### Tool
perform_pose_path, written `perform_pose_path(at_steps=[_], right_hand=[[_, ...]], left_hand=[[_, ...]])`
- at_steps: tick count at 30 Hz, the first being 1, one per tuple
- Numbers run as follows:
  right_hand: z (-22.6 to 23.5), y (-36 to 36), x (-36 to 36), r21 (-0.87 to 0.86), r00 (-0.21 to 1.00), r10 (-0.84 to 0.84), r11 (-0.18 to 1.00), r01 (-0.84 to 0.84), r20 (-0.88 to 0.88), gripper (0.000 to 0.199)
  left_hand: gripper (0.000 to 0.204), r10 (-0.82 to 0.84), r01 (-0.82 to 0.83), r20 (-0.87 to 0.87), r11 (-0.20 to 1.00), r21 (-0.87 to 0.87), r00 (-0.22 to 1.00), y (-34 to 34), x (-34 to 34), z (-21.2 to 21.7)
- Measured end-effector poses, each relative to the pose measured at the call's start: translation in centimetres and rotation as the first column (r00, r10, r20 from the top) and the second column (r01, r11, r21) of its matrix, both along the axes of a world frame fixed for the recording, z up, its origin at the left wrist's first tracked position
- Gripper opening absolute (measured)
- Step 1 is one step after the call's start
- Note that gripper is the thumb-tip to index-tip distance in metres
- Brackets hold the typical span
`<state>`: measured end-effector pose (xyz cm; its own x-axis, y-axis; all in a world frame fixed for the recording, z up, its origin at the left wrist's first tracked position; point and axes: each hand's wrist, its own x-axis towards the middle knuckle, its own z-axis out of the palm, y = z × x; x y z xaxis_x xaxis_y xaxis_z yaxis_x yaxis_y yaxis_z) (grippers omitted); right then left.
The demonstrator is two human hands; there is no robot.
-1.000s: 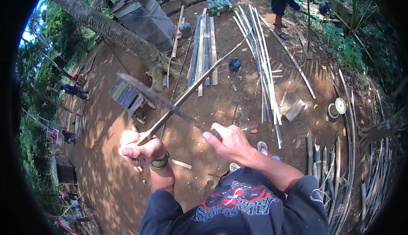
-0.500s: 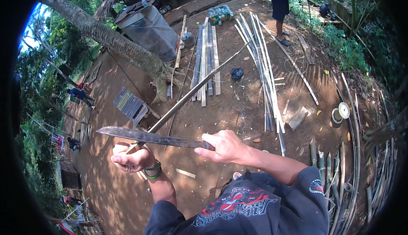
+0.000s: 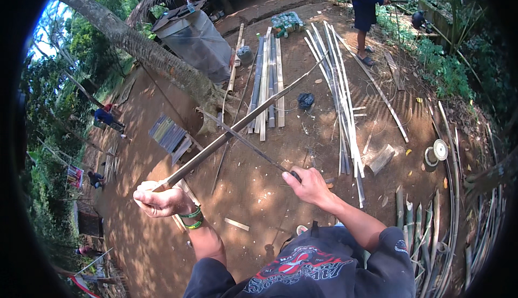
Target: The person uses a machete to shave and shape a long thin piece of wood. They repeatedly draw the blade along the wood to remove thin strips, rotating the piece to work different sides. The person occasionally pauses to inspect the wood before continuing to shave it.
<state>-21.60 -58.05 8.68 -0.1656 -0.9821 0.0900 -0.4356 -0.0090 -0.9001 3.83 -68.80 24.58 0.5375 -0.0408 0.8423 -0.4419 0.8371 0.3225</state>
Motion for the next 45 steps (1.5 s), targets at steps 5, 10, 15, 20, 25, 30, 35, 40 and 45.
perform_pose_path(at_steps=[5,10,15,20,25,30,35,40,45], right_hand=[[-0.3,-1.0,2.3,-0.035,0.921,-0.04,0.998,0.059,0.387,0.046],[2.9,-4.9,5.5,-0.069,0.705,-0.073,0.983,0.171,0.705,0.039],[5.4,-7.5,7.5,-0.083,0.615,-0.041,0.982,0.172,0.787,0.034],[6.3,-8.8,10.3,-0.082,0.638,-0.059,0.978,0.19,0.768,0.036],[6.0,-9.4,11.8,-0.034,0.63,-0.1,0.98,0.197,0.77,0.021],[4.7,-10.0,13.0,0.11,0.548,-0.194,0.977,0.182,0.814,0.021],[4.2,-10.0,15.1,0.124,0.451,-0.187,0.978,0.165,0.873,0.022],[2.9,-10.0,16.7,0.148,0.441,-0.187,0.982,0.12,0.878,0.023],[1.7,-9.9,17.3,0.107,0.475,-0.135,0.991,0.085,0.87,0.022]], left_hand=[[0.04,0.037,-0.035,-0.067,0.999,0.032,0.997,0.9,-2.1,1.2],[0.045,0.124,-0.133,0.086,0.985,0.11,0.989,1.9,-0.1,-0.4],[0.06,-0.018,-0.016,0.308,0.994,0.108,0.951,2.6,2.5,-2.9],[0.063,-0.159,0.124,0.362,0.985,0.117,0.919,4.0,4.3,-4.6],[0.047,-0.28,0.225,0.235,0.945,0.237,0.931,5.1,5.9,-6.3],[0.059,-0.195,0.225,-0.115,0.89,0.397,0.974,7.8,3.8,-6.9],[0.043,-0.361,0.498,-0.358,0.735,0.459,0.861,10.6,1.6,-10.0],[0.038,-0.363,0.532,-0.393,0.482,0.697,0.844,8.7,0.2,-9.9],[0.025,-0.177,0.453,-0.452,0.632,0.628,0.874,6.8,-0.7,-10.8]])
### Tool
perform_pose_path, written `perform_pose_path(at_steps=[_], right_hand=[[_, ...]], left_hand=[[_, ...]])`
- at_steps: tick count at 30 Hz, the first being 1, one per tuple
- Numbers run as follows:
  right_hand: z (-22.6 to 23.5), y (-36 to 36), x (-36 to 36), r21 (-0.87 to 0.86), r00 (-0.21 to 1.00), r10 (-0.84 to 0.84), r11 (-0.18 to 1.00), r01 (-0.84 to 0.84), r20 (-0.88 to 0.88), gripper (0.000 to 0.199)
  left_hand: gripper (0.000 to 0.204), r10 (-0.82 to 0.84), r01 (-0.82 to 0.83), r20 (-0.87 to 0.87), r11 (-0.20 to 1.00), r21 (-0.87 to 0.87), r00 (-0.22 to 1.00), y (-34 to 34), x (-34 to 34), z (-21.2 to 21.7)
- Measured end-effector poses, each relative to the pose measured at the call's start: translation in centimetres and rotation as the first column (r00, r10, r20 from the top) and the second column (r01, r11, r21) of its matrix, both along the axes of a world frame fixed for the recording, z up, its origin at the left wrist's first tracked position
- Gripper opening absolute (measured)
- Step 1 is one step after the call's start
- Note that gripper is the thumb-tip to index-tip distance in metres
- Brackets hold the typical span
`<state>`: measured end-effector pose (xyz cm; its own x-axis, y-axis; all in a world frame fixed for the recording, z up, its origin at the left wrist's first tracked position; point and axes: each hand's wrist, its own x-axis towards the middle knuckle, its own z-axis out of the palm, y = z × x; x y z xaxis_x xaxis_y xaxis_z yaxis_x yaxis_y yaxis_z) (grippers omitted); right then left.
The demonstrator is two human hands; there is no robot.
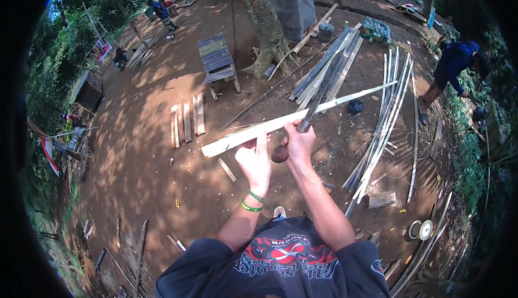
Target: The person uses a machete to shave and shape a long thin piece of wood. They repeatedly draw the blade along the wood to remove thin strips, rotating the piece to work different sides. The person occasionally pauses to inspect the wood before continuing to shave it.
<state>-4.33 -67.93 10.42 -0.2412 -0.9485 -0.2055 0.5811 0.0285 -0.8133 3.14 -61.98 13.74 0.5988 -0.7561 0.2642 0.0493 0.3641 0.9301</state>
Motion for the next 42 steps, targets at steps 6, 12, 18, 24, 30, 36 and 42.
perform_pose_path(at_steps=[6,12,18,24,30,36,42], right_hand=[[-0.1,0.0,-0.9,-0.073,0.994,0.043,0.996,-0.051,-0.1,0.019],[2.4,5.9,-7.1,-0.051,0.805,0.219,0.954,-0.295,-0.552,0.04],[7.7,10.8,-8.5,-0.081,0.404,0.262,0.746,-0.661,-0.876,0.031],[9.4,11.6,-7.0,-0.127,0.429,0.24,0.733,-0.668,-0.871,0.029],[10.4,10.0,-7.7,0.008,0.293,0.281,0.734,-0.679,-0.914,0.033],[11.6,9.2,-8.4,0.047,0.113,0.163,0.745,-0.666,-0.98,0.045],[11.6,9.1,-9.2,0.055,0.012,0.086,0.735,-0.676,-0.996,0.044]], left_hand=[[0.021,0.102,-0.105,0.11,0.994,0.024,0.989,-0.9,0.0,-1.2],[0.017,0.087,-0.104,0.32,0.994,0.039,0.944,-1.0,2.1,-1.1],[0.018,0.009,0.009,0.326,0.998,-0.054,0.945,-1.8,2.0,0.1],[0.016,-0.055,0.062,0.32,0.998,-0.011,0.946,-2.0,1.4,2.2],[0.017,0.018,0.045,0.501,0.992,-0.114,0.865,-2.5,2.6,0.7],[0.014,-0.141,0.198,0.486,0.978,-0.068,0.862,-2.0,3.1,1.2],[0.015,0.176,0.198,0.907,0.943,-0.267,0.381,-1.9,4.1,0.6]])
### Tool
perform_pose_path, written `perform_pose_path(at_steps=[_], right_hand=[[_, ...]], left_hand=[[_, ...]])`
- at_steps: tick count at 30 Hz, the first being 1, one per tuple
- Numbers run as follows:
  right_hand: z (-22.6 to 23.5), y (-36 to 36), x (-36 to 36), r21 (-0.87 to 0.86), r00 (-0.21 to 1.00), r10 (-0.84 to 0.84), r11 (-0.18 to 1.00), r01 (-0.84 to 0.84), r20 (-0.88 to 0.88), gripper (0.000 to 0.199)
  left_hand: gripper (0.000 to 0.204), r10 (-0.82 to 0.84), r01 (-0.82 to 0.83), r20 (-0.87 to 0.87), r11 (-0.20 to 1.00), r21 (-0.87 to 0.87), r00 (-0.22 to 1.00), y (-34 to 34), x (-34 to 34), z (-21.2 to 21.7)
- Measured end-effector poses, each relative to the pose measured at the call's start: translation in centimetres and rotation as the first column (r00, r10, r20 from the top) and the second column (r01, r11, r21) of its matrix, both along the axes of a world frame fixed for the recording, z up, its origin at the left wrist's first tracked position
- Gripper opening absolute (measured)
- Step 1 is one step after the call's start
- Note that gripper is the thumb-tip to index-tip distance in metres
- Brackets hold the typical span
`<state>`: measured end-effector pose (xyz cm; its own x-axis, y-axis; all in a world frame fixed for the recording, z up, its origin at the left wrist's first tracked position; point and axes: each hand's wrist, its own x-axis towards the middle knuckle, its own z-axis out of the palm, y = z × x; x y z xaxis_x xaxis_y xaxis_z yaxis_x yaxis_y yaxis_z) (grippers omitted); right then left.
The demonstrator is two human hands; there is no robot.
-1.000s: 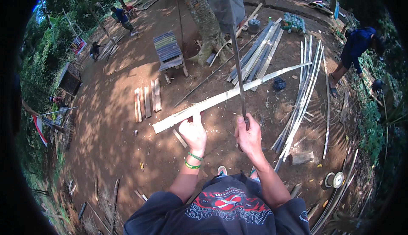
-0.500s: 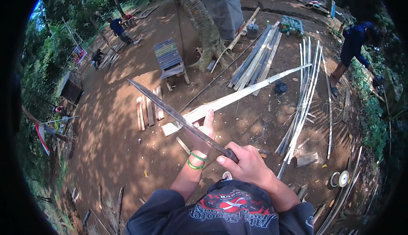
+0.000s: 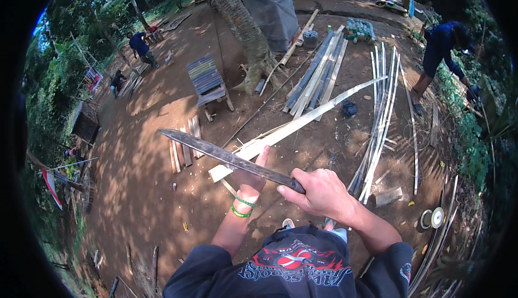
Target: The person uses a machete to shave and shape a long thin piece of wood. They repeatedly draw the blade along the wood to remove thin strips, rotating the piece to work different sides. The person occasionally pauses to inspect the wood before continuing to shave it.
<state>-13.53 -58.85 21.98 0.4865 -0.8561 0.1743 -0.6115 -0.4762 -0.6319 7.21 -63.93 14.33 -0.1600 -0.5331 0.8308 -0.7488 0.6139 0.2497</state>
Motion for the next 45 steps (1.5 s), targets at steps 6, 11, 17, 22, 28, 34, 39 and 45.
perform_pose_path(at_steps=[6,11,17,22,28,34,39,45], right_hand=[[0.3,-1.0,-1.6,0.041,0.996,-0.078,0.996,0.08,-0.054,0.048],[-0.5,-3.0,-3.8,0.135,0.972,-0.211,0.965,0.224,-0.105,0.053],[-0.9,-2.2,-4.5,0.15,0.986,-0.165,0.975,0.165,-0.014,0.055],[-0.4,-1.0,-6.1,0.118,0.991,-0.132,0.985,0.127,0.037,0.049],[4.3,1.3,-6.6,0.068,0.998,0.044,0.997,-0.041,-0.035,0.04],[4.9,2.3,-5.9,-0.003,0.99,0.026,1.0,-0.026,-0.136,0.041],[4.3,3.1,-5.7,0.028,0.998,-0.028,0.999,0.03,-0.053,0.04],[3.6,2.9,-5.5,0.045,0.988,-0.151,0.987,0.152,-0.014,0.039]], left_hand=[[0.03,-0.141,0.288,-0.437,0.912,0.292,0.889,0.3,-0.5,-3.5],[0.022,-0.196,0.407,-0.603,0.882,0.236,0.773,0.5,-2.0,-1.4],[0.014,-0.141,0.334,-0.507,0.889,0.313,0.85,0.7,-1.8,-0.5],[0.012,-0.017,0.16,-0.448,0.946,0.282,0.894,1.1,-2.4,-0.7],[0.023,0.043,0.244,-0.577,0.879,0.411,0.816,1.7,-3.3,0.8],[0.021,-0.051,0.386,-0.751,0.879,0.279,0.659,0.6,-3.9,1.6],[0.025,-0.069,0.405,-0.792,0.884,0.233,0.607,-0.2,-4.5,1.4],[0.018,-0.001,0.184,-0.532,0.939,0.29,0.847,-0.5,-3.9,-0.4]])
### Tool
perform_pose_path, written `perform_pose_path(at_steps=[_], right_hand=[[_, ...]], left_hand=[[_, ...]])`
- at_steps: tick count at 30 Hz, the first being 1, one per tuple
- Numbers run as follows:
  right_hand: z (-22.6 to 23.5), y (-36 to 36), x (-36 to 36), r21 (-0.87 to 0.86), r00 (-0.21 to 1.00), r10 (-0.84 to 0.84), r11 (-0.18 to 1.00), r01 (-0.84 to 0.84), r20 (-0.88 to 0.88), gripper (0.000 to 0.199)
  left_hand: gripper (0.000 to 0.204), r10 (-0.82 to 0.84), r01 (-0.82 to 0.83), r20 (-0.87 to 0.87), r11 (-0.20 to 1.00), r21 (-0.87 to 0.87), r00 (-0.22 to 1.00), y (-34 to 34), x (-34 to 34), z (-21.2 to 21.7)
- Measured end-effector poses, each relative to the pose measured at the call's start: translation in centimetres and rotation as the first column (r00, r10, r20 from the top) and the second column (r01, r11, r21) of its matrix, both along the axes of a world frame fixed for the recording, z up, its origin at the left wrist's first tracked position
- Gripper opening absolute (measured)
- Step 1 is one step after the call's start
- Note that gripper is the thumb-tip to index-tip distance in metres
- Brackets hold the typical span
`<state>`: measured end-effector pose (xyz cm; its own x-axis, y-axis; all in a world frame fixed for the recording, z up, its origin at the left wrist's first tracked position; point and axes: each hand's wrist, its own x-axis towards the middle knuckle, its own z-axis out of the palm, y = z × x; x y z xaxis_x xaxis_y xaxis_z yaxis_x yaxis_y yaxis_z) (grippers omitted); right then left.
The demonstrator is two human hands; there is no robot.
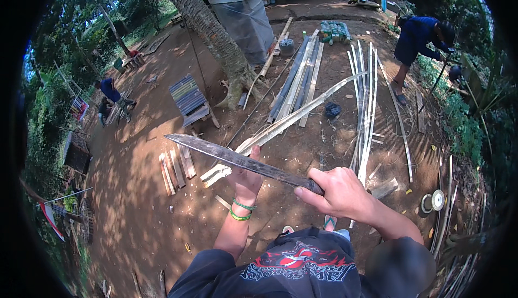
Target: The person uses a machete to shave and shape a long thin piece of wood. They repeatedly draw the blade along the wood to remove thin strips, rotating the piece to work different sides. The person occasionally pauses to inspect the wood before continuing to shave it.
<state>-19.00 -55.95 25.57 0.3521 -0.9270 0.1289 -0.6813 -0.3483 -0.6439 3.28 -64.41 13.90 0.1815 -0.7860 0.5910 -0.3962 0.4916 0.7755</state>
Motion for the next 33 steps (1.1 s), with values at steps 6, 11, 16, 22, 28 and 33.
perform_pose_path(at_steps=[6,11,16,22,28,33], right_hand=[[-1.2,-1.0,-1.0,-0.043,0.986,-0.148,0.989,0.145,-0.083,0.044],[-0.5,-0.7,-1.2,-0.109,0.999,-0.03,0.994,0.025,-0.045,0.044],[1.8,1.2,-1.1,-0.022,0.99,0.133,0.991,-0.132,0.054,0.041],[2.9,1.5,-0.7,0.034,0.992,0.126,0.991,-0.126,-0.002,0.034],[1.0,1.2,-0.8,0.009,0.998,0.058,0.998,-0.058,0.011,0.031],[-1.3,0.7,-1.1,0.052,0.991,-0.107,0.993,0.103,0.078,0.038]], left_hand=[[0.023,-0.304,0.281,-0.172,0.949,-0.142,0.937,0.1,-0.7,1.8],[0.026,-0.304,0.302,-0.144,0.953,-0.034,0.942,-0.2,0.3,1.5],[0.022,-0.25,0.261,-0.12,0.962,0.082,0.961,-0.9,0.7,1.7],[0.018,-0.248,0.248,0.027,0.969,-0.012,0.968,-1.6,0.8,2.9],[0.016,-0.337,0.335,0.016,0.927,-0.168,0.941,-1.3,0.1,4.2],[0.019,-0.411,0.41,0.006,0.906,-0.101,0.911,-1.0,0.5,3.0]])
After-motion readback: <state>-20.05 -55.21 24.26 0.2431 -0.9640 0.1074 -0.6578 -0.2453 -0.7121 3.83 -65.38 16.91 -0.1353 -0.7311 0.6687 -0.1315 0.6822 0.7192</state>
